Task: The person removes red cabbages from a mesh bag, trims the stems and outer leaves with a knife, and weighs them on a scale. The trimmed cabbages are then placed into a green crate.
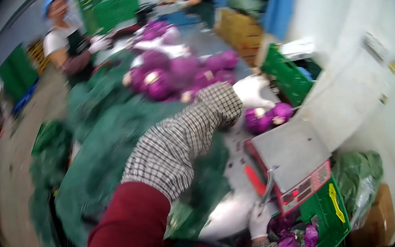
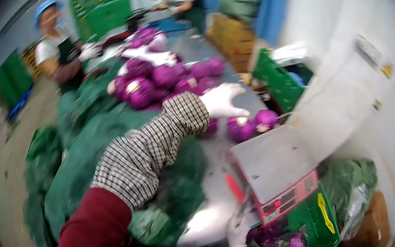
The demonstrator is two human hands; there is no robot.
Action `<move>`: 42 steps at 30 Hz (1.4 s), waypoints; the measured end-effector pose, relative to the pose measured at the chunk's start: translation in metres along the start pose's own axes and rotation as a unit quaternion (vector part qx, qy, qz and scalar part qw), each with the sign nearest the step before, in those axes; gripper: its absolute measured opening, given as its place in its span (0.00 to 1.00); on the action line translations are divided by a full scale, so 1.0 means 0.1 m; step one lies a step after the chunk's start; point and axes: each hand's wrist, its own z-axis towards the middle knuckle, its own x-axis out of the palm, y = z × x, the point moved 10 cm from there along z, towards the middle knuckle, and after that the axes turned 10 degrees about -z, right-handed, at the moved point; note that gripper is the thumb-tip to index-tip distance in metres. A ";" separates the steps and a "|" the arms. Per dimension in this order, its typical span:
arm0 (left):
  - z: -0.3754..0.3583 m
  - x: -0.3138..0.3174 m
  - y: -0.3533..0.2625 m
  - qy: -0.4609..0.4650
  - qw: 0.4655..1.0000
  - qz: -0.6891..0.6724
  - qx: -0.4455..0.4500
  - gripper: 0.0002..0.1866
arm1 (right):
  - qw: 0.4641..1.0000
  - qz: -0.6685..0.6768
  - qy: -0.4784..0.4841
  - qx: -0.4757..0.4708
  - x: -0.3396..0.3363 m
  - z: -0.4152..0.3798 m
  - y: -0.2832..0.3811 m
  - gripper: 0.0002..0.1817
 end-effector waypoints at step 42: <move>-3.64 0.22 -0.98 -0.022 0.965 -0.236 -0.110 0.52 | 0.922 -0.134 -0.098 -0.350 -0.65 -1.06 1.50 0.14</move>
